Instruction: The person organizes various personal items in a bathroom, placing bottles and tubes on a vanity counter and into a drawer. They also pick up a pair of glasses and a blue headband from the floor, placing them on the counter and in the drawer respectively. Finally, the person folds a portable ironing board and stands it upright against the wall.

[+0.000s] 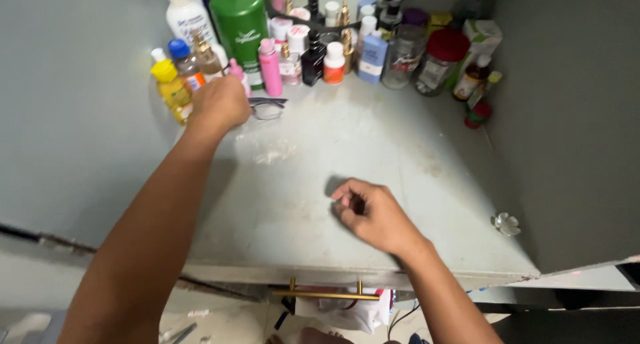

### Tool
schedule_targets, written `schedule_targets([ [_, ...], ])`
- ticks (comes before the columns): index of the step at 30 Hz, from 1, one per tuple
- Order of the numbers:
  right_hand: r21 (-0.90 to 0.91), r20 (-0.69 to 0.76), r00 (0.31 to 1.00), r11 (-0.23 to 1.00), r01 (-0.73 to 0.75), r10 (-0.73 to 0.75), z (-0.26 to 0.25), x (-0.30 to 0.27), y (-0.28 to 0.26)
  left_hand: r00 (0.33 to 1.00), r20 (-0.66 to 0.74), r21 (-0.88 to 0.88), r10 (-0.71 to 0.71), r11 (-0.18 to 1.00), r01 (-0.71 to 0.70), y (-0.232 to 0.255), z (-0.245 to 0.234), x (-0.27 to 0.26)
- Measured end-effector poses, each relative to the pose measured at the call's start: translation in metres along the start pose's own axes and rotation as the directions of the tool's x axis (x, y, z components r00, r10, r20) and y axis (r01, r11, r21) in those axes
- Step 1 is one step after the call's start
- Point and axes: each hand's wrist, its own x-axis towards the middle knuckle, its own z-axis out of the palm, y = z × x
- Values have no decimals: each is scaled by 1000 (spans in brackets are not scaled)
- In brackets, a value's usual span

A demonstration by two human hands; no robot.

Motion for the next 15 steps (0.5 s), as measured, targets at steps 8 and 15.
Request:
schedule_targets([
  [8, -86, 34, 993, 990, -108, 111, -4, 2, -23, 999, 40, 23, -29, 999, 28, -5, 3, 4],
  [15, -84, 25, 994, 991, -105, 108, -1, 3, -26, 990, -124, -65, 69, 995, -78, -13, 15, 0],
])
